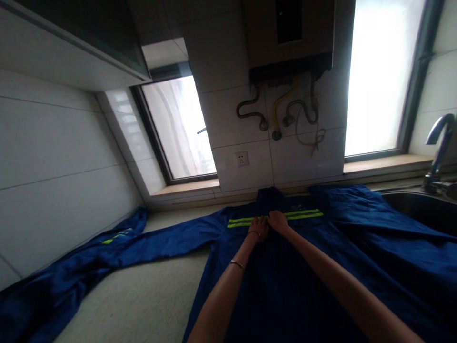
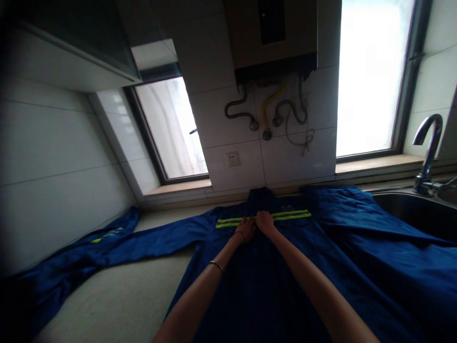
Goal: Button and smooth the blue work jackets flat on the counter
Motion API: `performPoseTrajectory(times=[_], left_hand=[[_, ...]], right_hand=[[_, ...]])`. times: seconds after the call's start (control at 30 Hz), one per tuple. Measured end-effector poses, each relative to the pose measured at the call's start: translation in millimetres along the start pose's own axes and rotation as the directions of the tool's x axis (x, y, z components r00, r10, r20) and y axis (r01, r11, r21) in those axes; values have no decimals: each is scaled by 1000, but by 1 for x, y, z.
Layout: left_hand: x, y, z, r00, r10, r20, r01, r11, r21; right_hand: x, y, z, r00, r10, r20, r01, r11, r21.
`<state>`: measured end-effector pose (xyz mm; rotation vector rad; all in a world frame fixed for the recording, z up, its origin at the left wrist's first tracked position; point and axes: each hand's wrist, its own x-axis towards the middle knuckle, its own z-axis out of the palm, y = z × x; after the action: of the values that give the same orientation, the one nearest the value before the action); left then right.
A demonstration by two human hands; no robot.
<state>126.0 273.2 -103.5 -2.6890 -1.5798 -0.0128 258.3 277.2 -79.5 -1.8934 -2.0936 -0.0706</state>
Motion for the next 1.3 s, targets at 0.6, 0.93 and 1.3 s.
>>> performPoseTrajectory(times=[0.6, 0.93, 1.3], left_hand=[[1, -1, 3, 996, -91, -5, 90, 992, -89], [0, 1, 1, 996, -87, -9, 86, 993, -85], [0, 3, 0, 992, -113, -58, 104, 986, -132]], right_hand=[[19, 5, 25, 996, -59, -71, 58, 998, -11], [30, 3, 30, 987, -146, -62, 146, 989, 3], [18, 5, 26, 964, -262, -55, 260, 965, -28]])
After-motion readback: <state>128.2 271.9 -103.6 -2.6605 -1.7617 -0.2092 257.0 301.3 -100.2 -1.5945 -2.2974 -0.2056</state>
